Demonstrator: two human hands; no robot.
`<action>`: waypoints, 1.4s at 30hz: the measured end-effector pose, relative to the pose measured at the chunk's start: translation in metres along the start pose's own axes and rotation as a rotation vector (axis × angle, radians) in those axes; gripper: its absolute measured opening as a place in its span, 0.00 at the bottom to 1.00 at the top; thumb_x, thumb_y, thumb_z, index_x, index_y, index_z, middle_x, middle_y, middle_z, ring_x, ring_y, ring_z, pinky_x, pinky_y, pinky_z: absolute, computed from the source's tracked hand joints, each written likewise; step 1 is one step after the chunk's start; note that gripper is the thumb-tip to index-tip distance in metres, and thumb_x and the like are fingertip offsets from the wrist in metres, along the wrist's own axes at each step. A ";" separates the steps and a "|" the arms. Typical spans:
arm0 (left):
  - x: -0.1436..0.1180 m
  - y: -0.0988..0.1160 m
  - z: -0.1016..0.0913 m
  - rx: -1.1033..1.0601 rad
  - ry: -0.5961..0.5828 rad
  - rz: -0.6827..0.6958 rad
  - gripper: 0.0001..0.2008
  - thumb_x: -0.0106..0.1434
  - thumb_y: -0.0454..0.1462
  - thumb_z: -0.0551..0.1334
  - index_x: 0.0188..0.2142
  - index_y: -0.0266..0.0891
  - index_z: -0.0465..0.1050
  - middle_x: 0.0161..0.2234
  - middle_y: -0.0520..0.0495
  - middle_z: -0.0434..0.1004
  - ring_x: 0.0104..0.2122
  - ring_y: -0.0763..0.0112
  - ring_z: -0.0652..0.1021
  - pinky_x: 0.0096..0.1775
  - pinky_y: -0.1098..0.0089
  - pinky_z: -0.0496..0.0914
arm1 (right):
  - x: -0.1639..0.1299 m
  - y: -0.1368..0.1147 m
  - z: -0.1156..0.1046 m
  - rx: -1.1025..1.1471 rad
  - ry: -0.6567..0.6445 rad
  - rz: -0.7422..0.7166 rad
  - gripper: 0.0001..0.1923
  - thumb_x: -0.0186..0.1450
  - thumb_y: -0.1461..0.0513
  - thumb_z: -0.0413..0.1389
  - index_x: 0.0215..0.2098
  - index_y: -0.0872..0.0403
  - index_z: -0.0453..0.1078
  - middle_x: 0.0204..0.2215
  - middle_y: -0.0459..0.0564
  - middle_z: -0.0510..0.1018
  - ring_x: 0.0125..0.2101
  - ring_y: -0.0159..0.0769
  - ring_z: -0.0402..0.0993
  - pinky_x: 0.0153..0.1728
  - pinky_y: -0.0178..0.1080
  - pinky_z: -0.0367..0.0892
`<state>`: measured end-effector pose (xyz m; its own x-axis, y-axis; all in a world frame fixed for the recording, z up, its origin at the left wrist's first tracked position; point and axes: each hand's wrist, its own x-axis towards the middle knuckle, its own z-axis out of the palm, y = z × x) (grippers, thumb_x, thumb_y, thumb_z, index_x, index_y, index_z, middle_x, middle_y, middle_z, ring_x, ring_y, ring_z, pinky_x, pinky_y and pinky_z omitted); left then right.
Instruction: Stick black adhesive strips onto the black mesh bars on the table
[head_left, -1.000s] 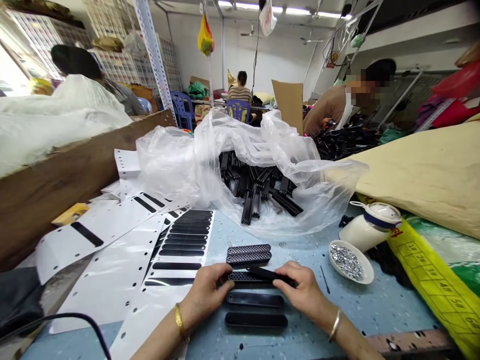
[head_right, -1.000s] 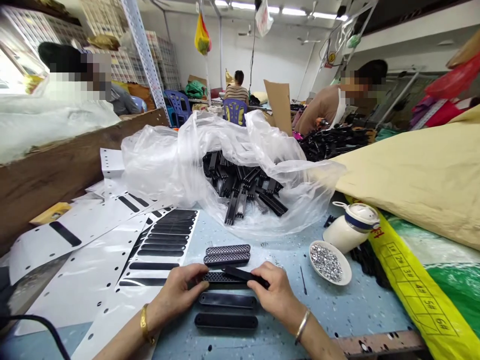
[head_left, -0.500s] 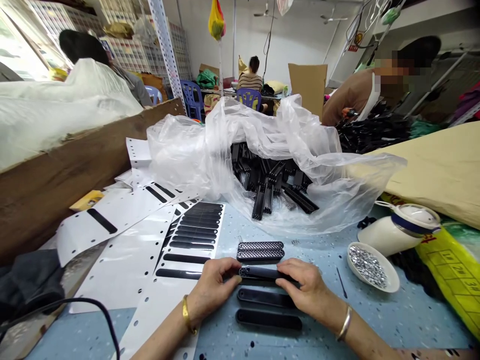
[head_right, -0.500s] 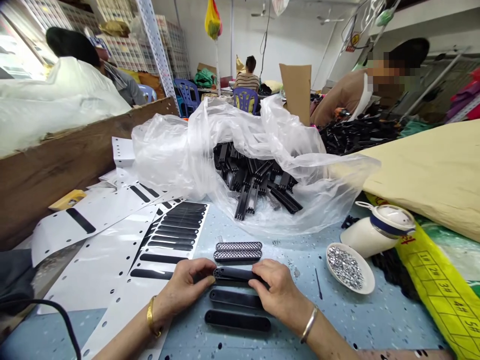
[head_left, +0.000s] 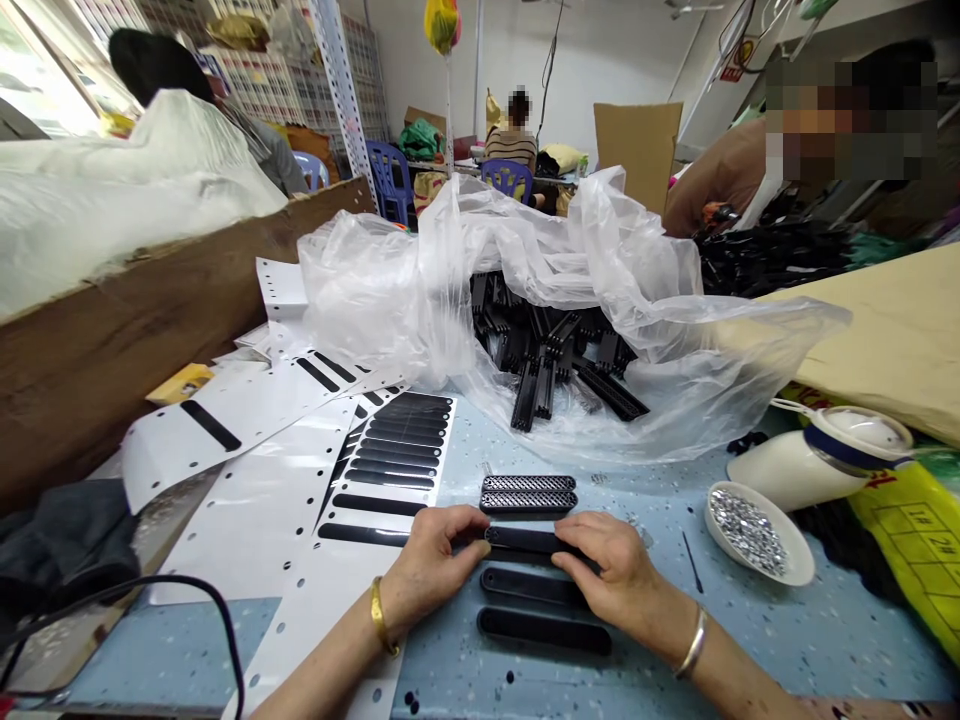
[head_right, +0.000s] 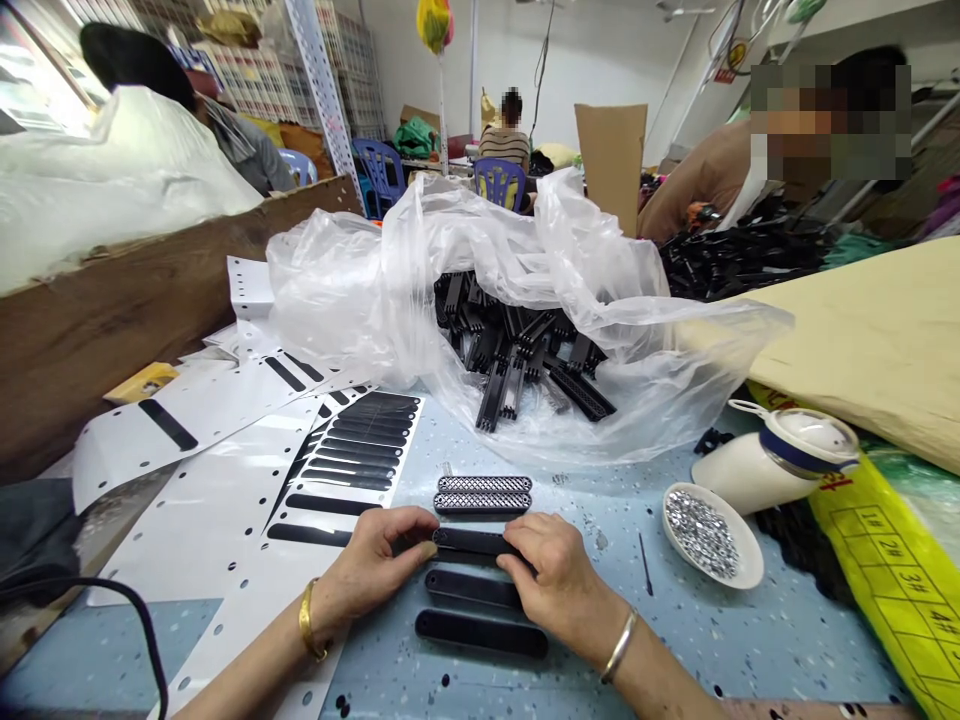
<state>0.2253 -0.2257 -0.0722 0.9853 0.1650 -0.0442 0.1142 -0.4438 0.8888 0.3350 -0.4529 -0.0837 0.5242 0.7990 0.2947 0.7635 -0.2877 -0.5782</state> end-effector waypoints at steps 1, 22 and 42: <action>0.000 0.001 0.000 -0.003 0.001 0.000 0.06 0.56 0.33 0.60 0.32 0.37 0.76 0.26 0.52 0.76 0.28 0.72 0.74 0.33 0.73 0.67 | 0.000 0.000 0.000 -0.003 -0.001 -0.001 0.07 0.62 0.67 0.57 0.37 0.56 0.75 0.34 0.53 0.78 0.34 0.40 0.74 0.37 0.43 0.69; 0.000 0.000 -0.001 0.033 -0.009 0.002 0.06 0.56 0.34 0.60 0.33 0.38 0.76 0.26 0.52 0.77 0.27 0.71 0.75 0.33 0.71 0.67 | 0.001 0.001 -0.001 0.001 0.038 -0.030 0.07 0.64 0.65 0.55 0.38 0.55 0.76 0.35 0.54 0.79 0.34 0.40 0.76 0.37 0.42 0.72; -0.001 -0.002 0.000 0.004 -0.006 0.016 0.06 0.57 0.33 0.60 0.33 0.38 0.76 0.27 0.52 0.77 0.28 0.72 0.75 0.34 0.72 0.68 | 0.003 0.003 0.002 -0.031 0.000 -0.025 0.06 0.63 0.67 0.56 0.36 0.56 0.75 0.33 0.53 0.79 0.33 0.40 0.74 0.37 0.43 0.69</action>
<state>0.2245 -0.2252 -0.0745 0.9877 0.1529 -0.0330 0.0993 -0.4497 0.8877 0.3377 -0.4502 -0.0864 0.5047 0.8061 0.3090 0.7877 -0.2836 -0.5469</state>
